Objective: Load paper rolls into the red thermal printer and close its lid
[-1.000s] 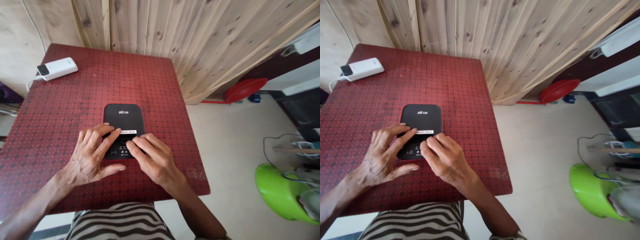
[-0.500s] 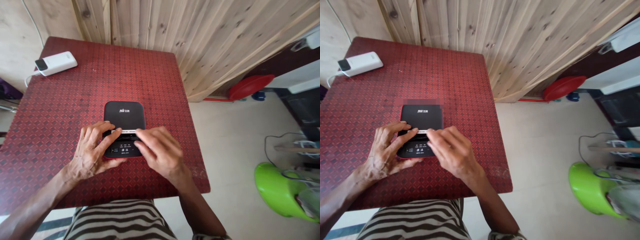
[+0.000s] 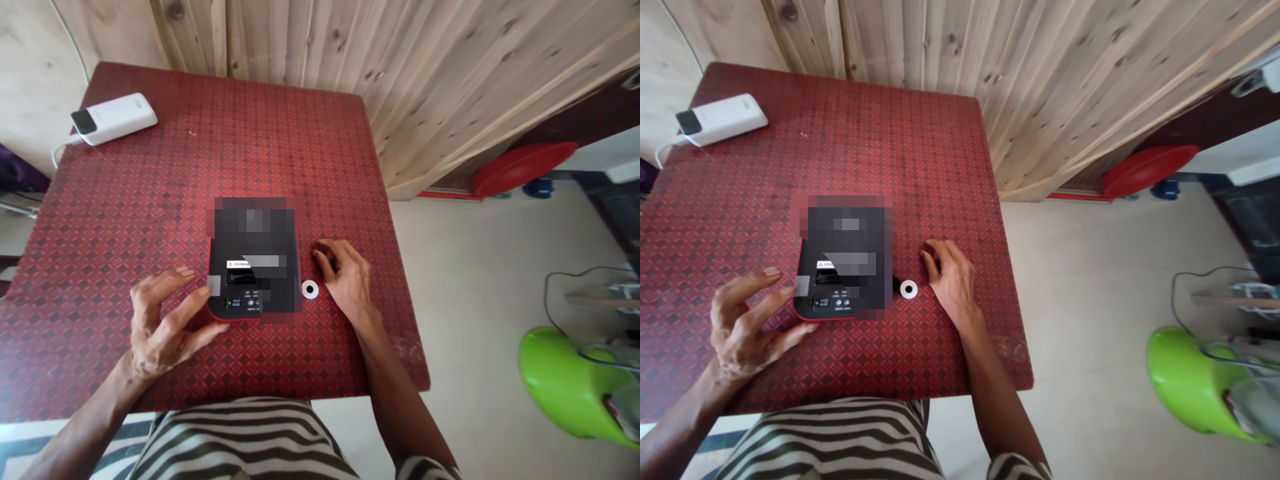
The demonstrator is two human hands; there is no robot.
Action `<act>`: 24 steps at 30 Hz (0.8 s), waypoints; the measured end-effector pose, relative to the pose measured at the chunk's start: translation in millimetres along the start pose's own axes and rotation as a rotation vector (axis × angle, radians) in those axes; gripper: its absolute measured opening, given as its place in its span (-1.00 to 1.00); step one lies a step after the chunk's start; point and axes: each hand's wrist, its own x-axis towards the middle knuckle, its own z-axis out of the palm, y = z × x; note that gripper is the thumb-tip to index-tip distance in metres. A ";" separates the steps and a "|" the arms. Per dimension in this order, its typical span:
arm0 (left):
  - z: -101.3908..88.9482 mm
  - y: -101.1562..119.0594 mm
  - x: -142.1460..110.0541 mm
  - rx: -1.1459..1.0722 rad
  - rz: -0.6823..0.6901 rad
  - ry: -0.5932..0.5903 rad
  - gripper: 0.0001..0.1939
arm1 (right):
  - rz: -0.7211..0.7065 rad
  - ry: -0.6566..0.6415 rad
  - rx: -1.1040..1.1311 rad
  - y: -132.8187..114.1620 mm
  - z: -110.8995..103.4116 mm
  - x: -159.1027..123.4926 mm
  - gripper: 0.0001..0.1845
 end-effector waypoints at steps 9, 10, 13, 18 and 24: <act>4.9 -5.2 -4.4 -0.018 0.018 -0.026 -0.34 | -0.025 0.023 -0.017 2.4 -1.2 1.6 -0.70; 5.5 -5.3 -4.2 -0.024 0.009 -0.030 -0.36 | -0.029 0.027 -0.019 2.5 -1.1 1.5 -0.70; 7.5 -5.1 -2.5 -0.062 -0.005 -0.034 -0.41 | -0.039 0.034 -0.025 2.4 -1.3 1.3 -0.70; 8.8 -2.5 2.3 -0.165 -0.063 -0.030 -0.47 | -0.046 0.035 -0.039 2.7 -1.9 0.9 -0.71; 5.9 -1.6 7.7 -0.241 -0.118 -0.077 -0.54 | -0.051 0.034 -0.041 2.7 -1.4 -0.7 -0.69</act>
